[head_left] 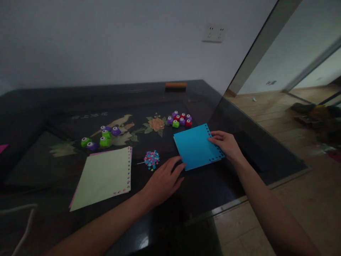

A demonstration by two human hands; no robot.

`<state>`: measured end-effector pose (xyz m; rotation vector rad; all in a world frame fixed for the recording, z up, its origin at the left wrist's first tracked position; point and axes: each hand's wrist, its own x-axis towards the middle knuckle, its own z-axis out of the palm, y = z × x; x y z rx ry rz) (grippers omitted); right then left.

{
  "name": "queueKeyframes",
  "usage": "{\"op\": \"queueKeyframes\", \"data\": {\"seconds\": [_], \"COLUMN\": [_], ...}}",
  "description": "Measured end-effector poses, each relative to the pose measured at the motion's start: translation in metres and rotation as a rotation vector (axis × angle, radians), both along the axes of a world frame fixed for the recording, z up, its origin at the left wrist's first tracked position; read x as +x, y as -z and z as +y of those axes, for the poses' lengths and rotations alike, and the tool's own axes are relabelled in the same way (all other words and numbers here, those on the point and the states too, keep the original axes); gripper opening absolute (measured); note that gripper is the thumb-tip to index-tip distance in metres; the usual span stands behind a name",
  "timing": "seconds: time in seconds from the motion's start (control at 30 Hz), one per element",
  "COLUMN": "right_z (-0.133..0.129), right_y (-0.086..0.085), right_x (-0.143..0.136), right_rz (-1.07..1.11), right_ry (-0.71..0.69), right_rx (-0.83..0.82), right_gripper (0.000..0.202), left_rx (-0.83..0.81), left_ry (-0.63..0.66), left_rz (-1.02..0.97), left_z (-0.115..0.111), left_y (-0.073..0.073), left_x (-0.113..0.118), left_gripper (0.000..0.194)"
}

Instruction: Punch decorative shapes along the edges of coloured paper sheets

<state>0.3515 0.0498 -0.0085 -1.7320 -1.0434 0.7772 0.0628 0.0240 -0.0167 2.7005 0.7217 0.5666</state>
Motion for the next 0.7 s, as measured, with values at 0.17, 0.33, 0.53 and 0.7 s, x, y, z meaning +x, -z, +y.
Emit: {"op": "queueKeyframes", "data": {"seconds": [0.17, 0.33, 0.53, 0.7], "right_z": [0.0001, 0.0009, 0.001, 0.0009], "right_y": [0.0018, 0.0027, 0.0027, 0.003], "right_x": [-0.0002, -0.0013, -0.0014, -0.001], "right_rz": [-0.019, -0.042, -0.057, -0.076], "right_ry": [-0.01, -0.02, -0.018, -0.033], "right_rx": [0.007, -0.001, -0.019, -0.017], "right_gripper": [0.037, 0.036, 0.036, 0.038], "left_rx": [0.004, 0.023, 0.035, 0.043], "left_ry": [0.015, 0.01, -0.007, -0.01], "left_rz": [0.063, 0.069, 0.117, 0.135], "left_z": [0.0004, 0.0014, 0.0016, 0.0014], "left_y": [0.0007, 0.0046, 0.0066, 0.0083], "left_x": [0.0004, 0.0005, 0.0003, 0.0], "left_gripper": [0.041, 0.045, 0.051, 0.049]}}
